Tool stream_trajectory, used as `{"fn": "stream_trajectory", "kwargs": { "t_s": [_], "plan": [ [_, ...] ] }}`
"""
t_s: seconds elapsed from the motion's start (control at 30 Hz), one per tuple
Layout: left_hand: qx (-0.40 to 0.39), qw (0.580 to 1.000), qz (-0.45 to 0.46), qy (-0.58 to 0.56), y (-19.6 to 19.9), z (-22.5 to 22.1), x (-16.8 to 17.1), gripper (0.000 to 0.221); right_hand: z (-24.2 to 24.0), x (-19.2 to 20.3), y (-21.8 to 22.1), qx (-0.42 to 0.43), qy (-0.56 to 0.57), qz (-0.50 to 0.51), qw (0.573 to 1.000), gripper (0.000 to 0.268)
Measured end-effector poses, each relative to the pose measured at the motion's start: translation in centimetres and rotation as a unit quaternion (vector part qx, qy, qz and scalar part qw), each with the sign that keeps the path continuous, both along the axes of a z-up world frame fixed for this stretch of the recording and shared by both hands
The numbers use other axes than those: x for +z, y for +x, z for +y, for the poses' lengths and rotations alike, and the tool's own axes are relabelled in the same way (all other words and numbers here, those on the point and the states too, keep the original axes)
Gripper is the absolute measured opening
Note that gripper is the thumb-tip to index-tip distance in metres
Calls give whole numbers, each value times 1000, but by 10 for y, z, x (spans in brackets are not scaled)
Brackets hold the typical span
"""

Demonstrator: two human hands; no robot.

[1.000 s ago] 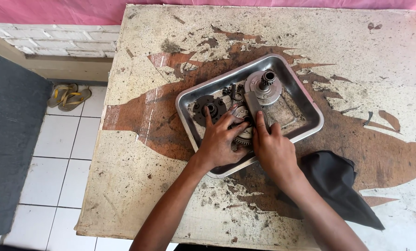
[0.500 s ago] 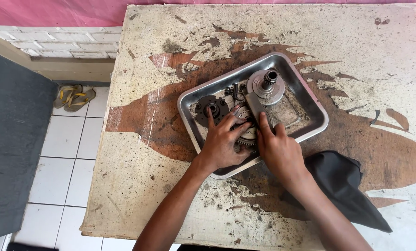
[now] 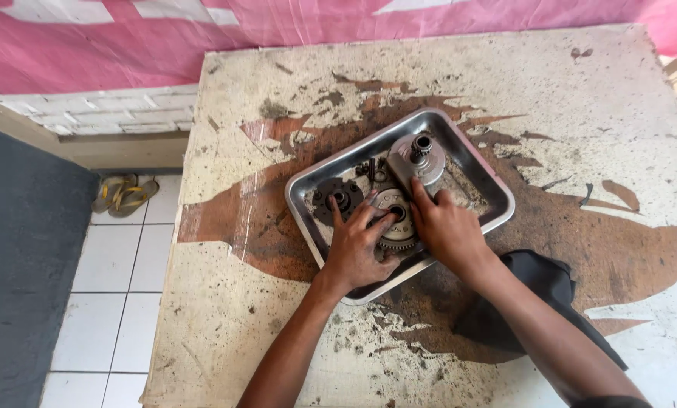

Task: Cleaning and inspecting various mechanical engine gears and components inside a metal tray using a brush and a rag.

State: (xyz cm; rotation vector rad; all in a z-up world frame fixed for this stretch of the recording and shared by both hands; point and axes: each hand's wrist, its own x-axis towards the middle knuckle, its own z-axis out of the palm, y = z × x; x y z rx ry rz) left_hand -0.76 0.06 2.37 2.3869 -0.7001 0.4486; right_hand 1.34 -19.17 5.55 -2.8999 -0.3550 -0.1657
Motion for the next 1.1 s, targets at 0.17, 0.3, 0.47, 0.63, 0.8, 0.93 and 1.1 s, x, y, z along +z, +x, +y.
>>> {"fn": "stream_trajectory", "kwargs": {
  "t_s": [0.17,0.3,0.47,0.63,0.8,0.93,1.1],
  "plan": [
    [8,1000,-23,14,-2,2,4,67,-29,22,-31,7,102,37,994,51],
    [14,998,-53,14,-6,0,10,62,-47,22,-63,35,59,-5,998,53],
    [14,998,-56,15,-2,0,2,57,-34,23,-90,2,20,31,999,52],
    [15,998,-54,6,-3,-1,0,57,-12,15,-77,-1,29,44,999,58],
    [22,999,-50,5,-6,-2,7,58,11,-1,-37,-9,35,-11,999,50],
    [31,999,-42,-1,-7,-2,5,56,12,14,-62,-8,42,2,999,47],
    [11,995,-9,96,3,-3,-25,74,-6,8,-101,-30,-10,23,999,63]
  ]
}}
